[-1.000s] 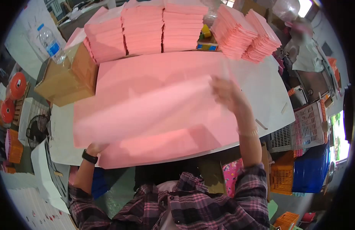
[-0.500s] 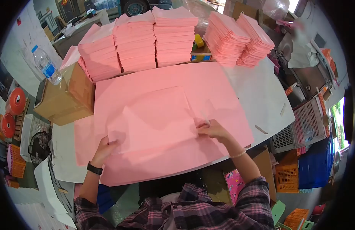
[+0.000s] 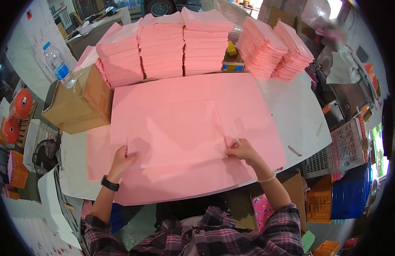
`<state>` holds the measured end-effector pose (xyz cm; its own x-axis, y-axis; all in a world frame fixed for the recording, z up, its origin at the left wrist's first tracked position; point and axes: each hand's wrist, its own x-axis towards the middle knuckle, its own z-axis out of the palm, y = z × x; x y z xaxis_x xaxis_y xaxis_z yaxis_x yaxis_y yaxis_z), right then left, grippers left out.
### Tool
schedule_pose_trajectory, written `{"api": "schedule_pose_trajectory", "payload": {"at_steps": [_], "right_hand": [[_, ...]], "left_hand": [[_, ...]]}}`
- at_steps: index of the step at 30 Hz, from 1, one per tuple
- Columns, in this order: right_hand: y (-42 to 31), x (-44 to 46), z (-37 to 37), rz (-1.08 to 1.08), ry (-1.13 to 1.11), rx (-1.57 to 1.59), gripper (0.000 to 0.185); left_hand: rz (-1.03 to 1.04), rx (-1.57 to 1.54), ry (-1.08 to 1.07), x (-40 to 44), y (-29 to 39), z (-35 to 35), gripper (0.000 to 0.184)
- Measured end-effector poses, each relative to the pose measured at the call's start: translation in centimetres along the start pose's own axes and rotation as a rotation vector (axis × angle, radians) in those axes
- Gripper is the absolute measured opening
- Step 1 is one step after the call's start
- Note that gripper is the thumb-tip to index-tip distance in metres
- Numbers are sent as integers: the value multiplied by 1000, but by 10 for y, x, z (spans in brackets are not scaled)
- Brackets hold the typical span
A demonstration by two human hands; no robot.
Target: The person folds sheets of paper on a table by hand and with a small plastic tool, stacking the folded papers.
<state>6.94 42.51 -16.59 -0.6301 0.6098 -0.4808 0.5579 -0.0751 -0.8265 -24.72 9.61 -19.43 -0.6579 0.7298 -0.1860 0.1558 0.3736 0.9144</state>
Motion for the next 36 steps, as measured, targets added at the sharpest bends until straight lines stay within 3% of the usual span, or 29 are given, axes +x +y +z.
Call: {"api": "schedule_pose_trajectory", "payload": {"at_steps": [4, 6, 9, 10, 12, 13, 15, 19, 22, 23, 25, 27, 29, 36], "right_hand": [[6, 4, 1, -19, -11, -30, 21], [4, 2, 2, -19, 17, -31, 21], [3, 2, 3, -21, 21, -15, 21], [3, 1, 3, -21, 29, -8, 21], [5, 1, 2, -25, 30, -5, 21], [6, 2, 2, -34, 27, -7, 21], [7, 5, 2, -35, 28, -5, 21], [16, 0, -1, -70, -11, -81, 28], [3, -20, 13, -200, 353, -11, 29], [1, -28, 23, -191, 369, -6, 29], [4, -48, 57, -545, 840, -676, 25], [22, -46, 101, -651, 633, -578, 22], [-5, -60, 145, -545, 500, -488, 23], [7, -44, 174, -481, 472, -453, 16]], "left_hand": [[19, 56, 51, 8, -24, -5, 29], [21, 84, 73, 3, -1, -6, 31], [-4, 482, 235, -14, 56, 3, 29], [0, 484, 230, -15, 62, 12, 29], [622, 844, 428, -22, 70, 32, 27], [622, 843, 422, -24, 75, 45, 27], [572, 752, -11, -29, 85, 70, 32], [416, 787, -281, -29, 94, 110, 37], [526, 810, -198, -33, 74, 118, 44], [568, 817, -140, -35, 69, 119, 47], [576, 832, -150, -37, 68, 120, 50], [577, 868, -142, -38, 69, 120, 56], [574, 864, -144, -38, 68, 121, 57], [557, 877, -103, -42, 65, 126, 59]]}}
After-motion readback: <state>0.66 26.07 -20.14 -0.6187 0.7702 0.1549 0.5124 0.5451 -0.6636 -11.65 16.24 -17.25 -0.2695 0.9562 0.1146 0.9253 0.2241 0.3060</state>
